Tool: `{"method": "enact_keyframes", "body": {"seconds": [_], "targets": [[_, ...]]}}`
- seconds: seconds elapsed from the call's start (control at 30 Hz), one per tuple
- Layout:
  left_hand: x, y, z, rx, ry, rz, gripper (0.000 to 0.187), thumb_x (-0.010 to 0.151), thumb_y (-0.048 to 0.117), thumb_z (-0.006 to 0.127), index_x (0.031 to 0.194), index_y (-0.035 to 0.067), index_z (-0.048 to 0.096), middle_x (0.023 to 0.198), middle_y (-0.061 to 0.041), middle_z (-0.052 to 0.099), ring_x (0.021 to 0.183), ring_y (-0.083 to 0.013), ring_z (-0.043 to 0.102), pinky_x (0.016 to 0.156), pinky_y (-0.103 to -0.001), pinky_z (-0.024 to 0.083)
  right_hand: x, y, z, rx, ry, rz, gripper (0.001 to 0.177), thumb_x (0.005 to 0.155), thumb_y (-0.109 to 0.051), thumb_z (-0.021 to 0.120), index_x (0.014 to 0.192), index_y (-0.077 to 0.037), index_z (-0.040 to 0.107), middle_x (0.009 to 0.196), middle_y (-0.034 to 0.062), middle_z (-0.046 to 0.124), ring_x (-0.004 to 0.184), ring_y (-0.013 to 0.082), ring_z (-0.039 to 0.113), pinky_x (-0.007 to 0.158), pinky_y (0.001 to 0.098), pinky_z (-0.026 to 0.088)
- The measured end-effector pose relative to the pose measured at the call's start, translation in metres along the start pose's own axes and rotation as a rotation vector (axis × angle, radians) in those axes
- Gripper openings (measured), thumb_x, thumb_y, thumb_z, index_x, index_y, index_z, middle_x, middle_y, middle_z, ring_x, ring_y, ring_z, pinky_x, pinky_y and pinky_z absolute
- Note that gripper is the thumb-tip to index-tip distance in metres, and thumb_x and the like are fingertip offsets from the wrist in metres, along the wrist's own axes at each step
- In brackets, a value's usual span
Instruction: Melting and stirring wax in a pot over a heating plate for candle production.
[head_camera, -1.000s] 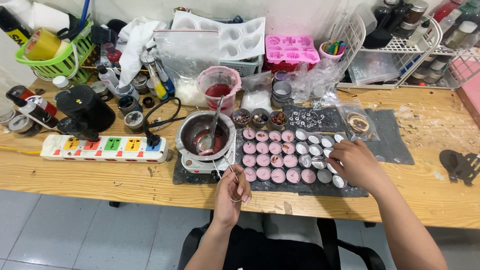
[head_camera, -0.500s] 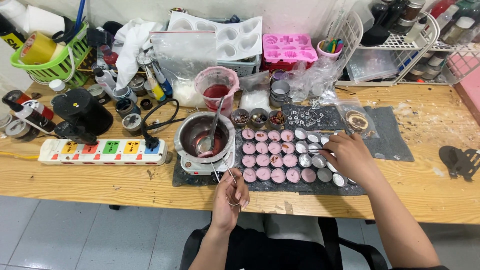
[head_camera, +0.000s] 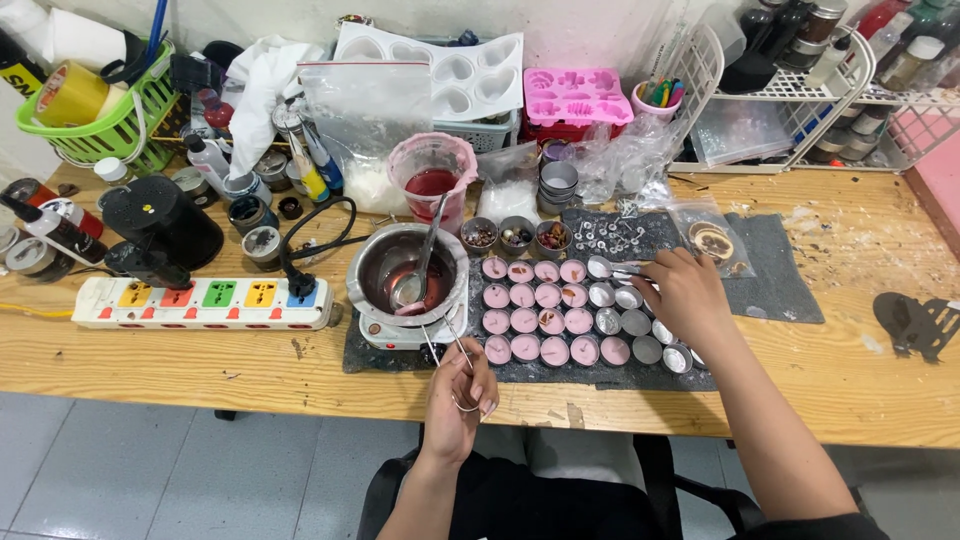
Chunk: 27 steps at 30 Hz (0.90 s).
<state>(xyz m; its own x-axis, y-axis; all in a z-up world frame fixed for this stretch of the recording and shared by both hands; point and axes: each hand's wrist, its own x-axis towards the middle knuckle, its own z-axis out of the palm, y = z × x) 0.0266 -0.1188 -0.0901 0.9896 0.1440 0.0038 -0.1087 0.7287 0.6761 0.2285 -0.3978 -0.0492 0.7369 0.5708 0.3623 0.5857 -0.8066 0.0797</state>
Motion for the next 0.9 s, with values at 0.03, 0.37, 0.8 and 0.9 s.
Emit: {"method": "enact_keyframes", "body": {"seconds": [0.03, 0.37, 0.8, 0.9], "targets": [[0.0, 0.0, -0.001, 0.0, -0.001, 0.001, 0.026, 0.105, 0.024, 0.033, 0.11, 0.003, 0.049, 0.065, -0.001, 0.041, 0.055, -0.0123, 0.045, 0.052, -0.026, 0.041, 0.001, 0.003, 0.004, -0.001, 0.002, 0.0, 0.02, 0.09, -0.031, 0.071, 0.091, -0.012, 0.078, 0.085, 0.0011, 0.066, 0.091, 0.0218, 0.063, 0.08, 0.0407, 0.044], [0.0, -0.002, -0.003, -0.007, -0.018, 0.001, 0.026, 0.105, 0.023, 0.032, 0.109, 0.003, 0.048, 0.066, -0.002, 0.042, 0.054, -0.0125, 0.045, 0.047, -0.026, 0.04, 0.032, 0.011, 0.009, -0.178, -0.173, -0.039, 0.021, 0.088, -0.038, 0.071, 0.09, -0.02, 0.08, 0.09, -0.0019, 0.066, 0.1, 0.0189, 0.06, 0.088, 0.0423, 0.043], [-0.002, -0.001, -0.004, -0.042, -0.027, -0.002, 0.027, 0.105, 0.024, 0.033, 0.111, 0.003, 0.049, 0.066, -0.002, 0.042, 0.055, -0.0126, 0.045, 0.048, -0.026, 0.039, 0.06, 0.018, -0.004, -0.174, -0.292, -0.182, 0.019, 0.088, -0.032, 0.068, 0.078, -0.019, 0.079, 0.092, -0.0083, 0.069, 0.102, 0.0171, 0.059, 0.089, 0.0403, 0.041], [-0.001, -0.001, -0.006, -0.059, -0.024, -0.01, 0.026, 0.105, 0.024, 0.034, 0.111, 0.003, 0.049, 0.066, -0.002, 0.042, 0.055, -0.0129, 0.045, 0.05, -0.026, 0.039, 0.059, 0.023, -0.007, -0.18, -0.296, -0.16, 0.018, 0.088, -0.032, 0.068, 0.08, -0.021, 0.079, 0.091, -0.0085, 0.068, 0.101, 0.0166, 0.058, 0.089, 0.0404, 0.04]]}}
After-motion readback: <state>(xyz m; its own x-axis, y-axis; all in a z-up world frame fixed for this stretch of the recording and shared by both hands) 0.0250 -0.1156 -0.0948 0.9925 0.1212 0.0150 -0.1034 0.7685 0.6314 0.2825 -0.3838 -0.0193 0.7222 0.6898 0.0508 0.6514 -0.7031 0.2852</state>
